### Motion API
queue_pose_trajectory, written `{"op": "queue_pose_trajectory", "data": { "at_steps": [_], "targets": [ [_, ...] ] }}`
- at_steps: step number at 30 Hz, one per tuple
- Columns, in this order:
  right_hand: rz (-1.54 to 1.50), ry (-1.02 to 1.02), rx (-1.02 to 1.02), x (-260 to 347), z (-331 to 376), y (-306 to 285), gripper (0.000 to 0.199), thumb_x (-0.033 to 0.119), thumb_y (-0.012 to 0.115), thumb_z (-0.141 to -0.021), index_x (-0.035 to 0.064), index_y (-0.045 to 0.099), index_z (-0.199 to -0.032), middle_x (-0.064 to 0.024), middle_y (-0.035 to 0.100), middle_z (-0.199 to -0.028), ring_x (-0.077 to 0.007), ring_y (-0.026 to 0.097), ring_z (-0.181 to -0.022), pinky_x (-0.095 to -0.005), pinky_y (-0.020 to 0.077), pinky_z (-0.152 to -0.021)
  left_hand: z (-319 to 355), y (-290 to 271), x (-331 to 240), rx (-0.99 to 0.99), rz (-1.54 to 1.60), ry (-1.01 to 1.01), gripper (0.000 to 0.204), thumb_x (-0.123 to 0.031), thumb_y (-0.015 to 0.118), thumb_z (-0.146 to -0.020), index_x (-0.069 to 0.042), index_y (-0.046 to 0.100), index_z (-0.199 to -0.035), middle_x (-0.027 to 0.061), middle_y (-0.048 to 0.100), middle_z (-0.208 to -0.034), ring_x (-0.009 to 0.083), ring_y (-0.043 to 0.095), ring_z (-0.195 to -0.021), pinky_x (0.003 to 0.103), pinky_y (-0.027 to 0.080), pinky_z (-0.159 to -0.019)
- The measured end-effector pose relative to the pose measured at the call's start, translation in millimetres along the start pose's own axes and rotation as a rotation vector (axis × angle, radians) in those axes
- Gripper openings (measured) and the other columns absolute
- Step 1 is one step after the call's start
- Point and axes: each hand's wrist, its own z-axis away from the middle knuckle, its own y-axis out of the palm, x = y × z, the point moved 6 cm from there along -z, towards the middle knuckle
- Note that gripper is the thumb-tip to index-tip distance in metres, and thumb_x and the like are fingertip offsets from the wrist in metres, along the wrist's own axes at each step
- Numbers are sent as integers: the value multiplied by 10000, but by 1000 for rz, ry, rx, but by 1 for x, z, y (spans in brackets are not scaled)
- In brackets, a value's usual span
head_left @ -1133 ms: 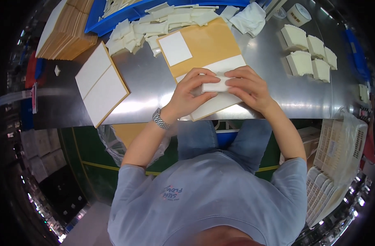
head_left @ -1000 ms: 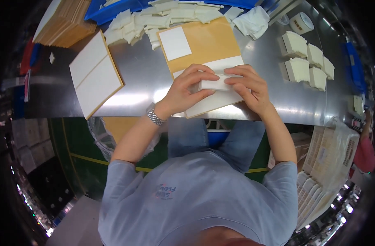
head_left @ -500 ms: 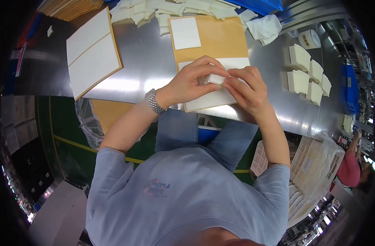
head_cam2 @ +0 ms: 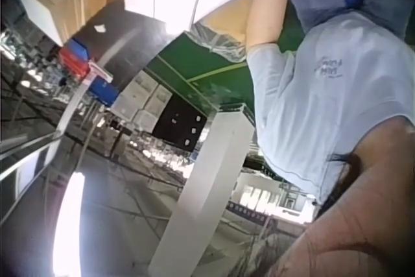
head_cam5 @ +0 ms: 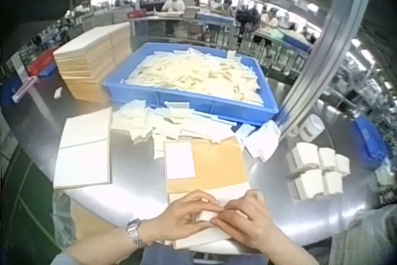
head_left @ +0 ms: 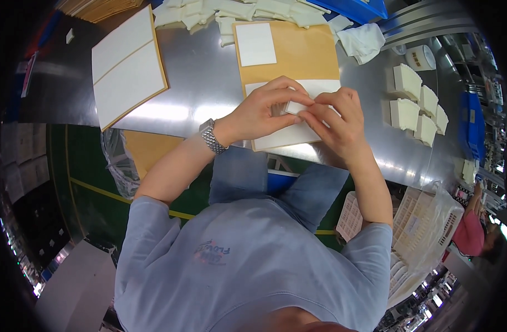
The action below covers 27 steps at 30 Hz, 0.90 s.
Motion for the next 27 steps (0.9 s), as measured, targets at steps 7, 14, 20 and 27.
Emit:
{"op": "queue_pose_trajectory", "data": {
  "at_steps": [7, 14, 20, 27],
  "targets": [
    [-820, 615, -82, -51, 44, 16, 189, 118, 707, -932, 11, 655, -1079, -73, 674, -1050, -196, 622, -1008, -327, 468, -933, 2, 3, -4, 27, 12, -10, 354, -22, 756, -852, -113, 718, -1192, 52, 597, -1226, 205, 580, -1180, 340, 475, -1003],
    [-731, 622, 30, -43, 55, 12, 312, 146, 678, -956, -13, 600, -1213, -129, 650, -1215, -189, 569, -1142, -334, 436, -1009, 0, 1, -2, 34, 23, -33, 356, -18, 755, -847, -106, 716, -1191, 52, 587, -1247, 200, 577, -1172, 341, 476, -998],
    [-857, 692, -26, -37, 58, 21, 387, 51, 758, -870, 1, 601, -1220, -110, 592, -1273, -189, 546, -1167, -325, 425, -1004, 0, 3, -4, 7, 6, 27, 347, -29, 761, -853, -102, 713, -1189, 63, 580, -1255, 190, 576, -1155, 323, 478, -962],
    [-816, 632, -5, -33, 57, 23, 392, 48, 774, -860, 21, 606, -1213, -98, 549, -1264, -188, 521, -1205, -316, 426, -987, 4, 3, -2, -29, -15, 31, 351, -53, 757, -866, -146, 714, -1202, 29, 581, -1218, 174, 580, -1135, 319, 493, -925]
  ]
}}
